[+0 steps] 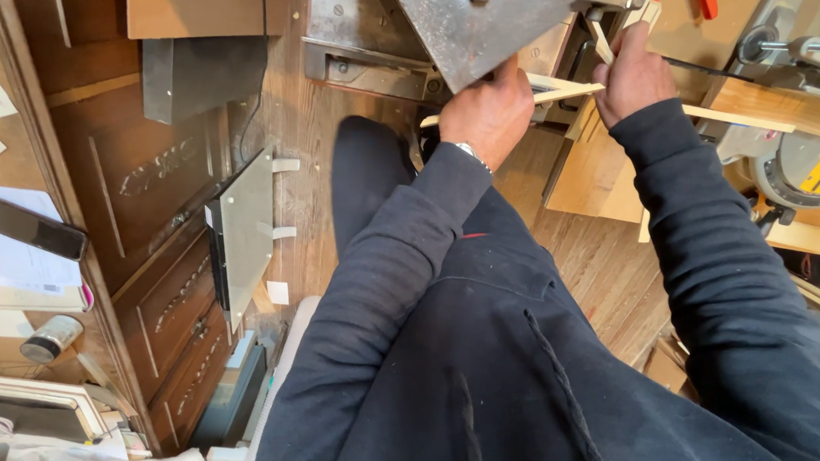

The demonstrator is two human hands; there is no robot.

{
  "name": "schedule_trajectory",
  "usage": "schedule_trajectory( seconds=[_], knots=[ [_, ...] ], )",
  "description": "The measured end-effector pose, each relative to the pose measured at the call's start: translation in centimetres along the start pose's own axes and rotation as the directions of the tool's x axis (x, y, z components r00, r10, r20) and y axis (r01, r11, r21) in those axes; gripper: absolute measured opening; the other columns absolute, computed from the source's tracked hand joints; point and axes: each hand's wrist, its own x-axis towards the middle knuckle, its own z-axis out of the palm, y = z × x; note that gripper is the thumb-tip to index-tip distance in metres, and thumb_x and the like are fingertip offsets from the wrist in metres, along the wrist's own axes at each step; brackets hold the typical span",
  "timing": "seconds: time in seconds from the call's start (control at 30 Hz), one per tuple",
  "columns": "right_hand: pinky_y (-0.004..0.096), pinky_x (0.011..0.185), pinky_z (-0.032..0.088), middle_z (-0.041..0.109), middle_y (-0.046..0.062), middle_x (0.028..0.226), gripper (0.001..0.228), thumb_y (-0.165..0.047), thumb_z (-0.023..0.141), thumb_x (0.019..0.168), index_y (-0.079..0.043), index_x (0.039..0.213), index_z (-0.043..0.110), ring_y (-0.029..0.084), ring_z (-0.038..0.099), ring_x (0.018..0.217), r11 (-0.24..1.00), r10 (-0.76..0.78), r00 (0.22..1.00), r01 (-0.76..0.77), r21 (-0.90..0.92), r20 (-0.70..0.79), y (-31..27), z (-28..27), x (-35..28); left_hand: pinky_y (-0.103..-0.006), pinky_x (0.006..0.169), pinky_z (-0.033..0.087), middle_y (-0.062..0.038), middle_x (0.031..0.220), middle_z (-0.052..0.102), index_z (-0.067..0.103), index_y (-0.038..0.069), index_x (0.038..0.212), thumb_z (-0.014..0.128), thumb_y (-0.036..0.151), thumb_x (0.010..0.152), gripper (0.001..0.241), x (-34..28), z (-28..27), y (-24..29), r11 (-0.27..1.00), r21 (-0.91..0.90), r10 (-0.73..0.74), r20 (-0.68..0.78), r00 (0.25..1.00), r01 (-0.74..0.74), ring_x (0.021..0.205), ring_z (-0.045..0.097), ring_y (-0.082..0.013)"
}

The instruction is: Measuring and cutting small wooden strips using a manual molding cutter and a miter saw in a workshop.

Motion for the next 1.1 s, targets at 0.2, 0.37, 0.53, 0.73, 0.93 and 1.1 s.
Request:
schedule_trajectory(
  seconds=[0.2,0.37,0.53,0.73,0.93,1.1],
  knots=[
    [0.057,0.07,0.051,0.062,0.029,0.08,0.029,-0.009,0.062,0.103,0.002,0.117,0.04,0.053,0.063,0.075,1.0,0.013,1.0,-0.013,0.0,-0.017,0.2,0.5,0.6,-0.0389,0.051,0.059,-0.017,0.128,0.064,0.072,0.002,0.09,0.064,0.016,0.087,0.016,0.0,0.9,-0.2,0.998,-0.057,-0.033,-0.011,0.999,0.032,0.056,0.072,-0.0255],
    [0.058,0.069,0.051,0.062,0.029,0.081,0.03,-0.01,0.063,0.102,0.001,0.117,0.04,0.053,0.062,0.075,1.0,-0.012,1.0,0.012,-0.001,0.005,0.3,0.3,-0.3,-0.0405,0.049,0.058,-0.014,0.129,0.064,0.071,0.006,0.085,0.064,0.017,0.087,0.014,-0.7,-0.3,0.2,0.991,-0.111,-0.074,0.034,0.997,0.078,0.055,0.072,-0.0254],
    [0.057,0.073,0.052,0.062,0.029,0.085,0.023,-0.011,0.06,0.107,0.002,0.112,0.042,0.053,0.063,0.079,0.999,-0.012,0.999,0.014,0.051,-0.034,1.4,0.0,-1.1,-0.0346,0.047,0.055,-0.009,0.125,0.065,0.074,0.005,0.098,0.063,0.015,0.086,0.019,-2.8,-5.5,-0.8,0.996,-0.084,0.032,-0.094,0.995,-0.04,0.054,0.068,-0.0188],
    [0.054,0.071,0.052,0.065,0.026,0.088,0.023,-0.006,0.064,0.104,0.003,0.115,0.046,0.049,0.065,0.08,0.998,0.056,0.951,-0.057,0.003,-0.303,2.9,-2.6,-6.4,-0.0345,0.066,0.055,-0.002,0.102,0.064,0.073,0.01,0.114,0.076,0.012,0.096,0.019,-11.2,-11.4,-2.4,0.831,-0.556,-0.144,-0.209,0.967,0.004,0.076,0.069,-0.0229],
    [0.047,0.074,0.053,0.064,0.021,0.087,0.021,0.001,0.066,0.106,0.002,0.113,0.046,0.042,0.066,0.076,0.997,-0.07,0.873,0.07,-0.018,-0.483,2.2,-4.5,-10.6,-0.0326,0.074,0.06,-0.007,0.107,0.064,0.07,0.007,0.114,0.081,-0.003,0.093,0.026,-13.8,-13.6,-3.2,0.581,-0.804,-0.416,-0.165,0.894,0.122,0.087,0.074,-0.0245],
    [0.045,0.071,0.05,0.061,0.023,0.095,0.023,0.007,0.066,0.106,0.003,0.113,0.044,0.041,0.062,0.079,0.991,-0.12,0.845,0.134,-0.012,-0.521,-1.7,-5.0,-12.1,-0.0321,0.079,0.059,-0.013,0.115,0.063,0.067,0.005,0.128,0.083,-0.001,0.089,0.043,-11.5,-17.0,-3.4,0.499,-0.86,-0.364,-0.099,0.926,0.104,0.092,0.069,-0.0225]
  ],
)
